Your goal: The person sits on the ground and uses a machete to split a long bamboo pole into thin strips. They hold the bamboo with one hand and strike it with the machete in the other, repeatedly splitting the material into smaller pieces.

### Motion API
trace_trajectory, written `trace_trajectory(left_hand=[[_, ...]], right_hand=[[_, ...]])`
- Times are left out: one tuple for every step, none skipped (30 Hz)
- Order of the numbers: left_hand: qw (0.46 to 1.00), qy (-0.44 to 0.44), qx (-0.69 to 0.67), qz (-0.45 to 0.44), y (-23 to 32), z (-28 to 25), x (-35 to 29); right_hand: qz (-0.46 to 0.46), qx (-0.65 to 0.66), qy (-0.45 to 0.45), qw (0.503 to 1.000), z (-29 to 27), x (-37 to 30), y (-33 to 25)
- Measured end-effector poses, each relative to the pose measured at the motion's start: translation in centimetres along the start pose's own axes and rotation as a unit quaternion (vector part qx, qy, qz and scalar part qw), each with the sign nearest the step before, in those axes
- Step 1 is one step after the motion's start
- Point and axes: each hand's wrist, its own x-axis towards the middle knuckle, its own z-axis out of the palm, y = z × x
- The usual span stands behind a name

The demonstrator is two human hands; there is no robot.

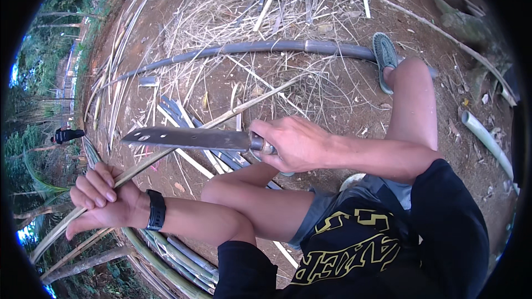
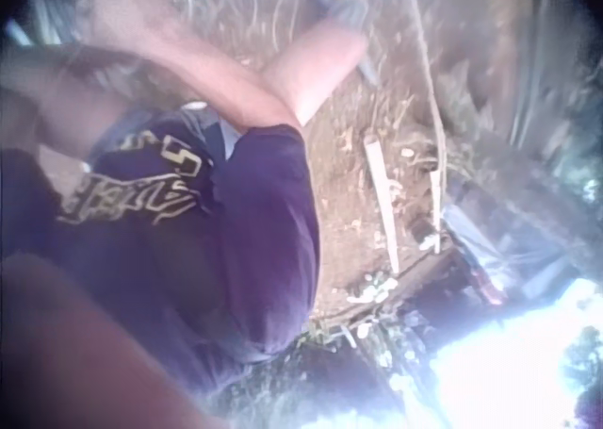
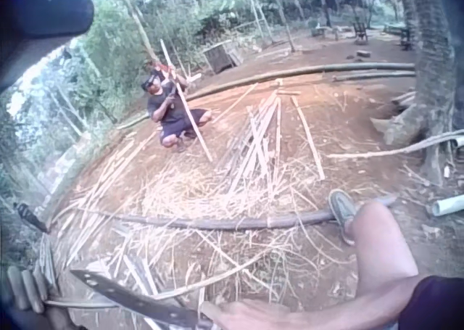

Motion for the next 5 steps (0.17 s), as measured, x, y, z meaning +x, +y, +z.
trace_trajectory(left_hand=[[0.999,0.025,0.021,0.007,-0.1,0.3,-0.1],[0.998,0.050,0.044,0.014,-0.2,0.5,-0.2],[0.995,0.075,0.069,0.022,-0.3,0.6,-0.5],[0.995,0.075,0.062,0.015,0.0,0.9,-0.4],[0.996,0.075,0.049,0.008,-0.3,1.1,-0.6]], right_hand=[[0.023,0.009,-0.008,1.000,0.0,0.1,0.3],[0.044,0.019,-0.017,0.999,-0.1,0.5,0.9],[0.065,0.029,-0.026,0.997,-0.1,0.9,1.6],[0.108,0.022,-0.020,0.994,0.9,1.2,3.8],[0.171,0.012,-0.046,0.984,0.8,1.4,5.8]])
